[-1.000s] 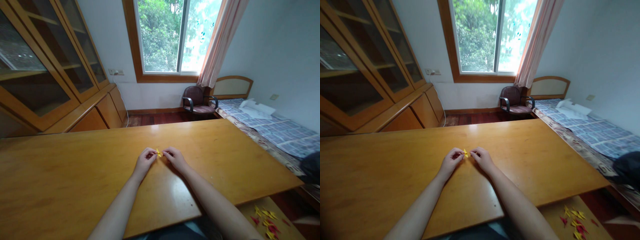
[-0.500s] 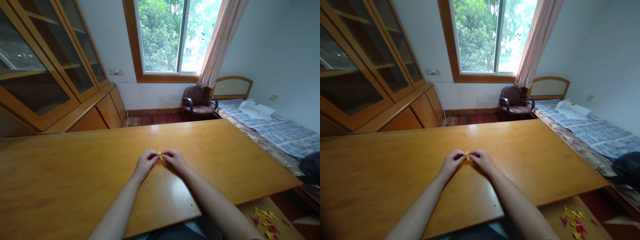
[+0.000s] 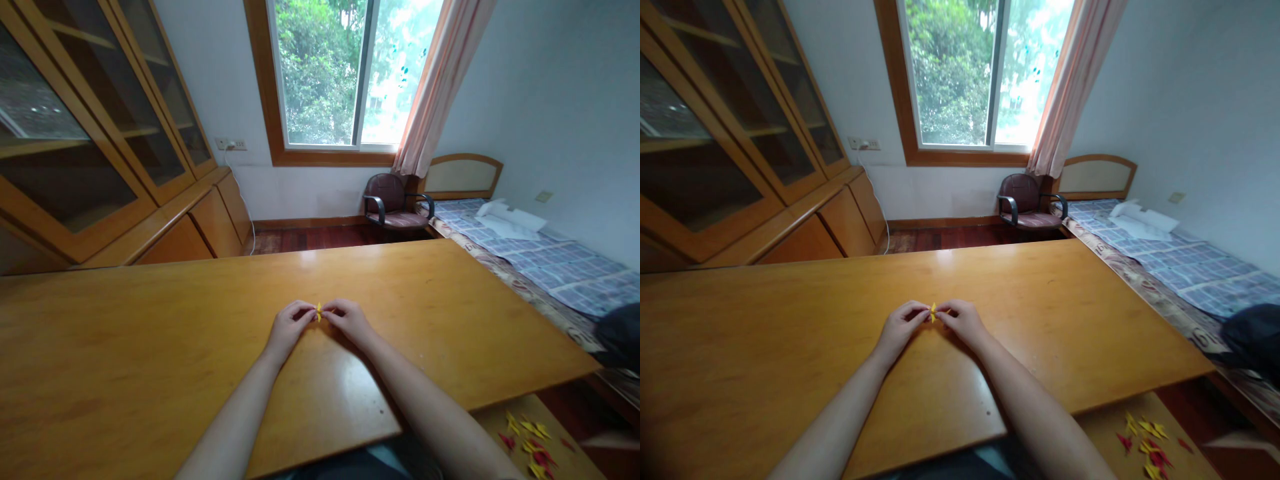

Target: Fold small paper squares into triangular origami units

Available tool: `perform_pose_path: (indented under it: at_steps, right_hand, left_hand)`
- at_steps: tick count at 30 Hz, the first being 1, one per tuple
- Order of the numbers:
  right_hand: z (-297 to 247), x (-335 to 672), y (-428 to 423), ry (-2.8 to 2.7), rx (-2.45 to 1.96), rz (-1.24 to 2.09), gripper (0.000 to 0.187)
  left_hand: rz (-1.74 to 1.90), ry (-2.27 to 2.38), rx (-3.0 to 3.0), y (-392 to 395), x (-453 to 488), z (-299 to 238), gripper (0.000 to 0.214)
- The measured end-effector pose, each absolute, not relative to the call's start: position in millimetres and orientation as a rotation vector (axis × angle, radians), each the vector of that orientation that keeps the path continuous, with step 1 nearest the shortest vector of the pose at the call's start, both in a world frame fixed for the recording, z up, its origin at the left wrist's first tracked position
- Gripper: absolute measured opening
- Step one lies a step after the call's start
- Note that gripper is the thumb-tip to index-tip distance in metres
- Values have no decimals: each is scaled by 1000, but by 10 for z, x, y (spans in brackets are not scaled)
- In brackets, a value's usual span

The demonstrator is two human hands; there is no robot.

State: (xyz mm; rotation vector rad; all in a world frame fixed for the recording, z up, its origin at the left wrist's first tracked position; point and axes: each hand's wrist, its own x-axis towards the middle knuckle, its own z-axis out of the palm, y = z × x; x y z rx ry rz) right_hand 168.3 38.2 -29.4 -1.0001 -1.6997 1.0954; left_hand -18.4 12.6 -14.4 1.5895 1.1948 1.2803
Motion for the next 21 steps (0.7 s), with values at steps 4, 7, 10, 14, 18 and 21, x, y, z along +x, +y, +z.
perform_pose_path:
  at_steps: [4, 7, 10, 14, 18, 21]
  right_hand:
    - [-320, 1683, 390, -1693, -996, 1105, 21]
    - [-313, 1679, 388, -1679, -1004, 1112, 20]
    - [-303, 1676, 384, -1675, -1008, 1100, 20]
    - [-308, 1679, 385, -1692, -1005, 1081, 19]
    - [-307, 1684, 385, -1686, -1000, 1086, 20]
    - [-293, 1688, 382, -1650, -1002, 1154, 25]
  left_hand:
    - [1283, 1182, 1660, 121, -197, -137, 19]
    - [1277, 1187, 1675, 118, -199, -141, 17]
    - [1266, 1195, 1668, 118, -193, -146, 16]
    - [1265, 1204, 1660, 119, -181, -144, 15]
    - [1275, 1205, 1676, 123, -177, -155, 16]
    - [1299, 1217, 1691, 129, -186, -172, 15]
